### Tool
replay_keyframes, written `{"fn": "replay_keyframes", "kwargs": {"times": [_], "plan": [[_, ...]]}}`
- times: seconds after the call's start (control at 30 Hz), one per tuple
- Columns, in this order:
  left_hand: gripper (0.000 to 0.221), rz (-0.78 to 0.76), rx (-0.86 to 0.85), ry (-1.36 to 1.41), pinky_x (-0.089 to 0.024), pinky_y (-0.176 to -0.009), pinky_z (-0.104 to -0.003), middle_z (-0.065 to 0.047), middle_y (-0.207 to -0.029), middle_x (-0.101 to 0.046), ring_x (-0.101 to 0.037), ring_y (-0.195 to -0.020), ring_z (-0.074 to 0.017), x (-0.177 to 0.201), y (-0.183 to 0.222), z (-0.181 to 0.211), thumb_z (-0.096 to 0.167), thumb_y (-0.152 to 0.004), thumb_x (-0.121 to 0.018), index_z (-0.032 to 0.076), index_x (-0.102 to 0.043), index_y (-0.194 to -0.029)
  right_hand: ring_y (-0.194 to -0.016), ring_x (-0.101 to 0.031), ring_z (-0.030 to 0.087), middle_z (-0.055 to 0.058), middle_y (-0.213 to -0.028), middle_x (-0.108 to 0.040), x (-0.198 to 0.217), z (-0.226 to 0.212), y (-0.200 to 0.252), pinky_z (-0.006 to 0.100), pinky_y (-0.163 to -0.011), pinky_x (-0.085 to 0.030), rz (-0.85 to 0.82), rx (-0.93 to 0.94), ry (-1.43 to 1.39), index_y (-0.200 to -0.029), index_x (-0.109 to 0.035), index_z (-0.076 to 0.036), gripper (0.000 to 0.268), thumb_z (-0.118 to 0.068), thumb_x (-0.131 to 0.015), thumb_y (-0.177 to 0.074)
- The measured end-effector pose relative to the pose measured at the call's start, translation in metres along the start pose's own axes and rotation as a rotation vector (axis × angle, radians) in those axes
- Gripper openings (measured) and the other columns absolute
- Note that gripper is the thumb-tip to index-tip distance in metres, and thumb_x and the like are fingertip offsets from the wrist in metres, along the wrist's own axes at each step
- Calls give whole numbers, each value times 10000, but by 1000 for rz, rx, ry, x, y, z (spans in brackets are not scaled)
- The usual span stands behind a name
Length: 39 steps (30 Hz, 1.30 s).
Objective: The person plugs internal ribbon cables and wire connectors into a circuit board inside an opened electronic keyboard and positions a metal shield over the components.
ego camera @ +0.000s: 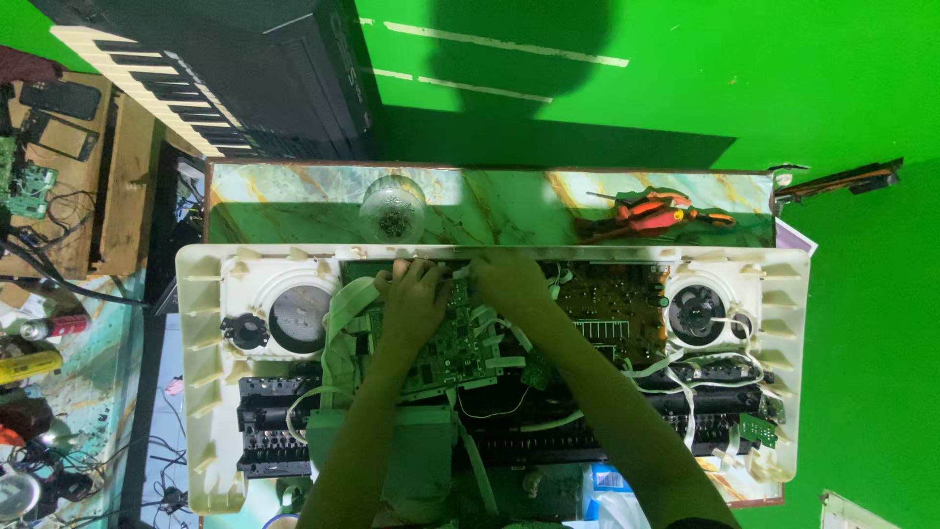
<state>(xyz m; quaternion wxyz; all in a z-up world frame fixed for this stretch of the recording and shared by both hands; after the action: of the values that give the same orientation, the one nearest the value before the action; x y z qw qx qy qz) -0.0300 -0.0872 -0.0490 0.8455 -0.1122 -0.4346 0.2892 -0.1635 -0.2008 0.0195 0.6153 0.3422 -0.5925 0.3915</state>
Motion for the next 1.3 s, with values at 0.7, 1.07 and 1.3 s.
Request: {"fn": "replay_keyframes", "kwargs": {"times": [0.7, 1.07, 1.3], "plan": [[439, -135, 17, -14, -273, -1034, -591, -56, -1225, -631, -504, -1188, -294, 14, 3, 15, 360, -831, -763, 191, -722, -1234, -849, -700, 296, 52, -955, -673, 24, 0, 31, 434, -726, -577, 21, -44, -230, -929, -706, -122, 164, -282, -728, -901], [351, -122, -126, 55, -252, -1069, -612, -39, -1218, -643, -525, -1250, -278, 38, 10, 46, 326, -817, -723, 170, -729, -1132, -863, -697, 324, 70, -957, -683, 18, -5, 38, 455, -716, -558, -24, -56, -225, -936, -699, -102, 160, -255, -681, -894], [369, -258, -96, 8, -248, -1077, -638, -43, -1117, -687, -554, -1179, -301, 28, 19, 40, 422, -813, -772, 179, -725, -1087, -799, -708, 309, 59, -915, -703, 59, -15, 56, 449, -681, -560, -69, -181, -377, -877, -733, -118, 198, -300, -725, -799]]}}
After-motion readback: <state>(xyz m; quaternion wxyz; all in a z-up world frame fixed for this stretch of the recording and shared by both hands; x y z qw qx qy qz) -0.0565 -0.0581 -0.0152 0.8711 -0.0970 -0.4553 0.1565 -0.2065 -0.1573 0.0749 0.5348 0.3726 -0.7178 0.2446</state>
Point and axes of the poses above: each hand's wrist, its own y-axis away from the middle knuckle, its own x-axis out of the back of the hand, z = x × y, the point moved 2 cm from there along -y, towards the middle knuckle
